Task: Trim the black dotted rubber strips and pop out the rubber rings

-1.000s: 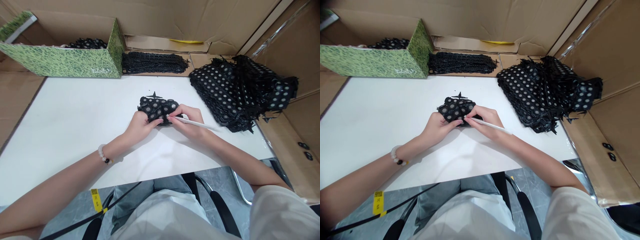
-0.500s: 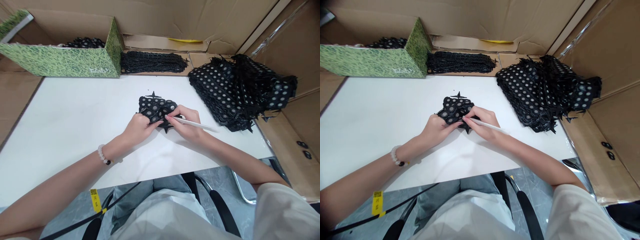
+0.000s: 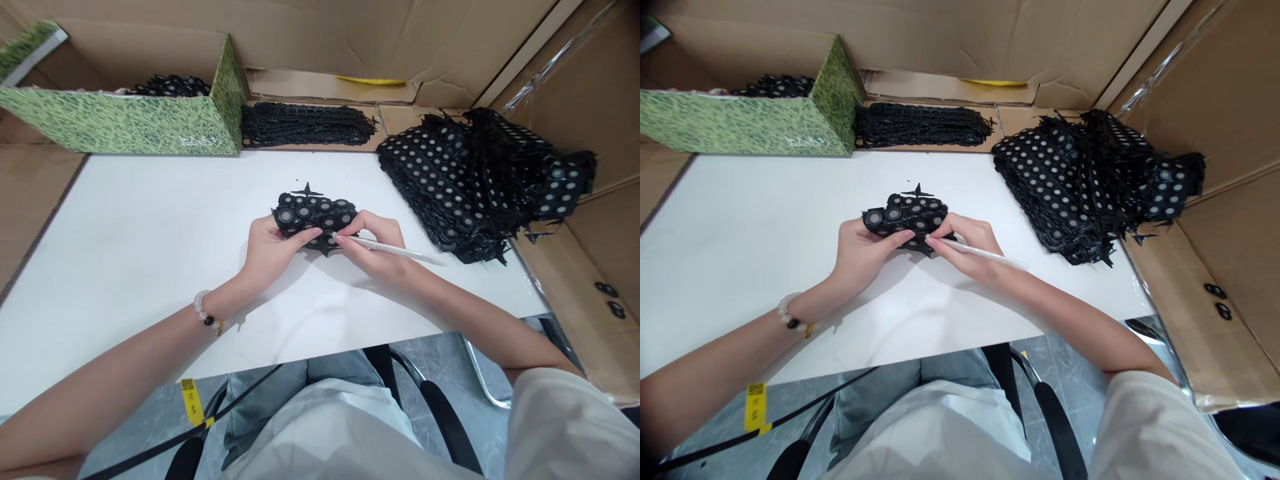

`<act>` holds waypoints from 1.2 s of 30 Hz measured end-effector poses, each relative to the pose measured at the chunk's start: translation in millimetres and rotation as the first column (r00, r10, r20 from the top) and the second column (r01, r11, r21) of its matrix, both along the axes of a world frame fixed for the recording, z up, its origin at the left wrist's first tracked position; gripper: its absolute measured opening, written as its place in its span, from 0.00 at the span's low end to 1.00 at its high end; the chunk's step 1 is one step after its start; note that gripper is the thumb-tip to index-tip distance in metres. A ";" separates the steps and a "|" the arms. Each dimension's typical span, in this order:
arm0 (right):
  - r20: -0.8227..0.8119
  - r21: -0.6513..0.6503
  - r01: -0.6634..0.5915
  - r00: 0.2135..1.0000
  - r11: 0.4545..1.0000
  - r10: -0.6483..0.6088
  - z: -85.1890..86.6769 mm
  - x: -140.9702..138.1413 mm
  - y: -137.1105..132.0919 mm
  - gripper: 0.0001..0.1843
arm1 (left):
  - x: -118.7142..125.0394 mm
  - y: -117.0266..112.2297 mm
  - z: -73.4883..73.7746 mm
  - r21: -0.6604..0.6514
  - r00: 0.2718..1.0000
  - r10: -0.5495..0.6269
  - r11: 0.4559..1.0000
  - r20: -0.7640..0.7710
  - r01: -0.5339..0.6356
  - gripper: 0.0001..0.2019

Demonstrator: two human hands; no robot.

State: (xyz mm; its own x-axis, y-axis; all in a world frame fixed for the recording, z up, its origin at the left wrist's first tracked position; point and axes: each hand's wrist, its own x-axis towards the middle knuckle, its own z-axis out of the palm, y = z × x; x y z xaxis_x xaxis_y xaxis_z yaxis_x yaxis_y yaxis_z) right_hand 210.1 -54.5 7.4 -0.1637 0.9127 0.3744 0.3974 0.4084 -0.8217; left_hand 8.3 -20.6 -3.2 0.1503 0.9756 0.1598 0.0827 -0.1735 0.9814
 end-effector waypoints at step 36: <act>0.016 0.416 0.019 0.999 0.909 -0.029 -7.2 -6.1 -1.6 0.03 | -3.6 -3.8 -5.7 0.223 0.972 -0.104 0.963 -0.209 0.151 0.05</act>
State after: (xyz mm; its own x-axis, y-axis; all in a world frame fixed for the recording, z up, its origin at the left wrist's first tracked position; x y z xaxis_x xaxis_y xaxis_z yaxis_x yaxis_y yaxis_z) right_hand 203.9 -56.2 0.2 -0.1558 0.6787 0.7177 0.4271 0.7014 -0.5706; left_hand 4.8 -24.4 -8.8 0.3221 0.8840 0.3387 0.2285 -0.4198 0.8784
